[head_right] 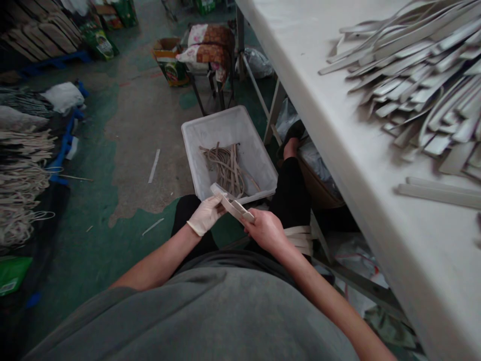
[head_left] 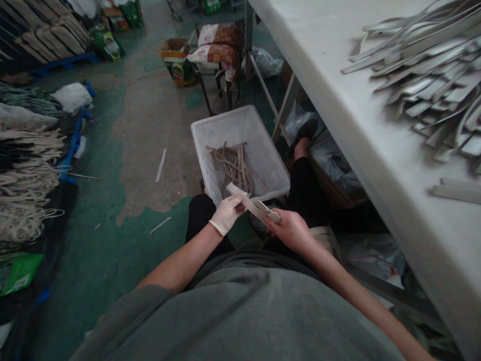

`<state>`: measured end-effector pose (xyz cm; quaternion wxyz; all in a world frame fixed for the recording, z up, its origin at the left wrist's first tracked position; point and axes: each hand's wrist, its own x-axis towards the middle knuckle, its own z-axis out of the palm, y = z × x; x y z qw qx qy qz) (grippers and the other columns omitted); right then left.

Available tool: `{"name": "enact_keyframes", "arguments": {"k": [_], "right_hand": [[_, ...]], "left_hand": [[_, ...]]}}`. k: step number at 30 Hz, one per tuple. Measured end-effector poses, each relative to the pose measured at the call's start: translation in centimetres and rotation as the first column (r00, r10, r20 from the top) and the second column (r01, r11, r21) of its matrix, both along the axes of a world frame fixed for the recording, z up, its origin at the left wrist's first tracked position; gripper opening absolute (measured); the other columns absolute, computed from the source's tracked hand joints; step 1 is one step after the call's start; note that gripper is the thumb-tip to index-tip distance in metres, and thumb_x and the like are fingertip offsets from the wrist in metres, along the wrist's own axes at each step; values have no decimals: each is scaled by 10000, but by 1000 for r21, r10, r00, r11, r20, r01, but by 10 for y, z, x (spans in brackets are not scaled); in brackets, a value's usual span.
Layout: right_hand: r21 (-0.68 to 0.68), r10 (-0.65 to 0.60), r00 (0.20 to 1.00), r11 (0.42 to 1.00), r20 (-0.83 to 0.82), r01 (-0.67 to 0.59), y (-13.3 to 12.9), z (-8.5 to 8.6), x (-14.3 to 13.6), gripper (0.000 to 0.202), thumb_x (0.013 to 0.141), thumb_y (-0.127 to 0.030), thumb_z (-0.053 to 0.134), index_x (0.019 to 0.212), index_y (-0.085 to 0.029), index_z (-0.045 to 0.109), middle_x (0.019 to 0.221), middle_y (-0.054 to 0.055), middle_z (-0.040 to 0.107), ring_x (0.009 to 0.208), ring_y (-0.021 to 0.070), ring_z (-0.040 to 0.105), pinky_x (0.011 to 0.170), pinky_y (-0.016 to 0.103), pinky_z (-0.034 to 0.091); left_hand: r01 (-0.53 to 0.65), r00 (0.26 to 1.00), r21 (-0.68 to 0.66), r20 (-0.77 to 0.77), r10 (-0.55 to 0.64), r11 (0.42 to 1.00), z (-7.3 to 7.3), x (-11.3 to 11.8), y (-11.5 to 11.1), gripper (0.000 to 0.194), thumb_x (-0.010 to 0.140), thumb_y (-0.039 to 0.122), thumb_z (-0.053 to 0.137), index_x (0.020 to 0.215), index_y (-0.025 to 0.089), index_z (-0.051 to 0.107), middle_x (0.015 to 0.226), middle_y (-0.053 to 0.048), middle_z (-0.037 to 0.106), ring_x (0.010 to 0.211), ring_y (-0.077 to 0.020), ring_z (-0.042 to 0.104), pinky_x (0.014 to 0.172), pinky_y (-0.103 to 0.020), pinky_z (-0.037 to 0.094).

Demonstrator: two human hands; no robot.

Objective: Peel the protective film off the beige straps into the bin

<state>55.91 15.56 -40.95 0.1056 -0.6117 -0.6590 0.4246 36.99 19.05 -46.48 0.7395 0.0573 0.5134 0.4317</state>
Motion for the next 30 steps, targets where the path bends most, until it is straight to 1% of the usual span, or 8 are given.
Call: {"name": "enact_keyframes", "arguments": {"k": [3, 9, 15, 21, 23, 25, 27, 30], "right_hand": [[42, -39, 999, 998, 19, 38, 8, -5, -7, 322, 914, -403, 499, 683, -202, 599, 595, -6, 661, 526, 141, 602, 510, 238, 355], [-55, 17, 998, 998, -59, -21, -1, -2, 4, 304, 907, -390, 503, 699, -202, 619, 616, -11, 679, 539, 135, 625, 512, 224, 367], [33, -41, 997, 999, -64, 44, 5, -10, -2, 340, 898, -394, 506, 642, -190, 596, 553, -1, 634, 513, 139, 581, 510, 237, 353], [104, -307, 871, 923, -384, 371, 12, -23, 21, 320, 870, -445, 564, 893, -156, 700, 884, 79, 722, 555, 154, 602, 527, 270, 469], [266, -147, 910, 927, -389, 263, 5, -18, 27, 260, 881, -368, 578, 997, -182, 718, 1116, 99, 697, 778, 197, 679, 679, 305, 533], [391, 97, 948, 920, -302, 30, -2, -11, 27, 248, 896, -289, 570, 1081, -231, 724, 1318, 76, 610, 1016, 223, 665, 837, 318, 526], [420, 233, 957, 896, -174, -141, -7, -6, 21, 271, 903, -254, 572, 1130, -275, 719, 1397, 47, 551, 1030, 215, 671, 835, 294, 522], [423, 255, 966, 881, -43, -214, -4, -4, 12, 240, 910, -255, 578, 1086, -295, 735, 1399, 28, 550, 937, 194, 699, 775, 264, 513]], "left_hand": [[87, 994, 35, 58, -89, 996, -3, 13, -10, 237, 688, 259, 830, 812, 120, 685, 748, -54, 698, 669, -147, 640, 652, -254, 510], [-28, 999, -3, -29, 28, 1000, -1, 1, 3, 147, 722, 200, 791, 804, 135, 687, 741, -34, 692, 653, -125, 625, 651, -247, 504], [200, 978, 40, 56, -202, 979, 1, 24, -17, 144, 762, 244, 761, 794, 119, 697, 763, -70, 709, 655, -152, 632, 651, -260, 505], [134, 990, -144, 60, -126, 981, 9, 8, -10, 96, 876, 203, 624, 824, 148, 683, 762, -56, 696, 696, -146, 653, 647, -248, 523], [152, 987, -173, 71, -142, 973, 12, 0, -6, 122, 896, 208, 596, 841, 146, 685, 773, -63, 696, 690, -145, 655, 651, -255, 529], [188, 981, -162, 87, -176, 969, 13, -1, -7, 123, 892, 218, 607, 841, 138, 685, 777, -71, 696, 689, -149, 658, 650, -254, 525], [230, 969, -118, 117, -216, 966, 11, 4, -11, 113, 872, 229, 637, 846, 130, 686, 770, -72, 694, 690, -155, 658, 658, -256, 521], [297, 939, 5, 178, -293, 955, 10, 14, -19, 105, 842, 202, 659, 868, 107, 694, 787, -82, 703, 704, -168, 659, 696, -276, 526]]}}
